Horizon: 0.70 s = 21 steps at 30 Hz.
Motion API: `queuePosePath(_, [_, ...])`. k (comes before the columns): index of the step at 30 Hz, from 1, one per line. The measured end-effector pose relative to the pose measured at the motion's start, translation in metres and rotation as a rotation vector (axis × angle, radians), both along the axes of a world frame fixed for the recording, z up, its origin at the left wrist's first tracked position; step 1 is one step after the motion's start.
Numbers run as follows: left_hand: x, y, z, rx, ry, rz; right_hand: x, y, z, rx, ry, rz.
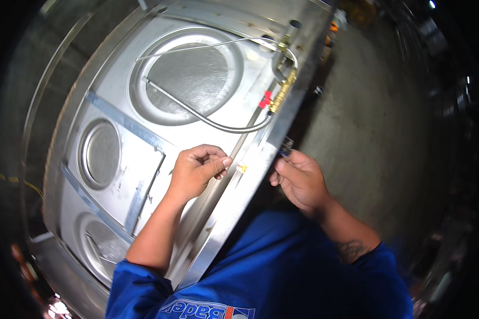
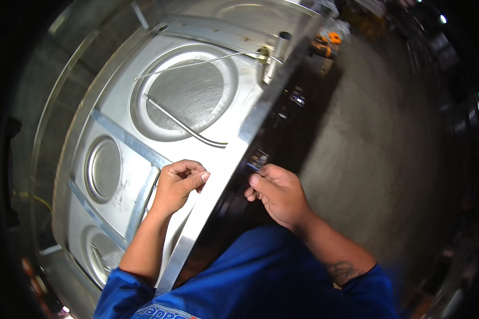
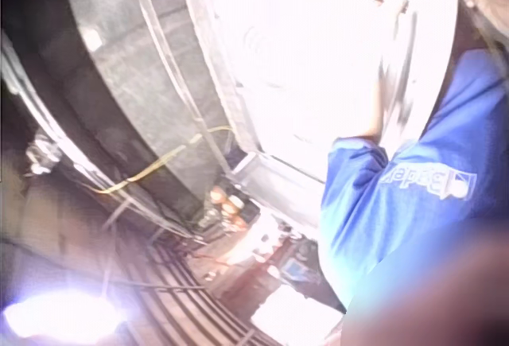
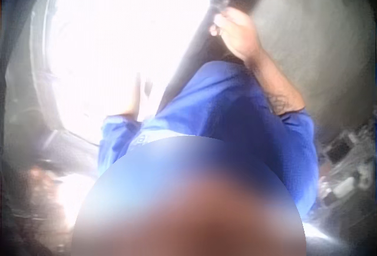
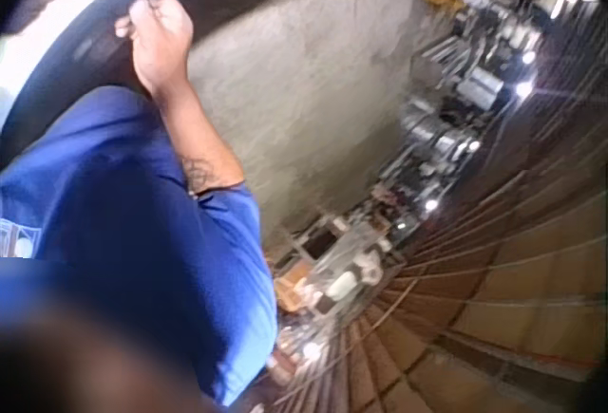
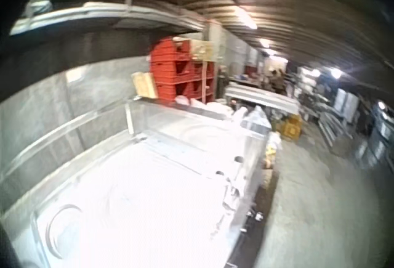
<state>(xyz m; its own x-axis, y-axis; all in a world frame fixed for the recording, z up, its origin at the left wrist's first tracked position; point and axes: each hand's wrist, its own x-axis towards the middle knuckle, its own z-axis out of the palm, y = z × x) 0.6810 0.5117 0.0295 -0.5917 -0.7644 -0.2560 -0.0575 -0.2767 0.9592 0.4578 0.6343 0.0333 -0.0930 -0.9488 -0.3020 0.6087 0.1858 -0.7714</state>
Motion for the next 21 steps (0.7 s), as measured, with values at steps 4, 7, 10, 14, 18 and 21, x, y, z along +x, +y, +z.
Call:
queuePosePath(4, [0.002,-0.003,-0.01,0.142,-0.025,0.033,0.002,0.001,0.005,-0.025,-0.034,-0.054])
queuePosePath(7, [0.001,-0.001,-0.022,0.263,0.058,0.047,0.003,0.004,0.013,0.02,-0.071,-0.08])
queuePosePath(10, [0.0,0.003,-0.035,0.389,0.212,0.022,0.0,0.005,0.022,0.083,-0.261,-0.017])
queuePosePath(14, [-0.001,0.008,-0.042,0.516,0.35,0.011,-0.005,0.006,0.026,0.189,-0.366,-0.025])
queuePosePath(18, [-0.008,0.007,-0.038,0.538,0.374,-0.011,-0.007,0.003,0.025,0.226,-0.319,0.033])
queuePosePath(21, [-0.017,0.005,-0.034,0.499,0.404,-0.072,-0.01,0.001,0.025,0.245,-0.271,0.082])
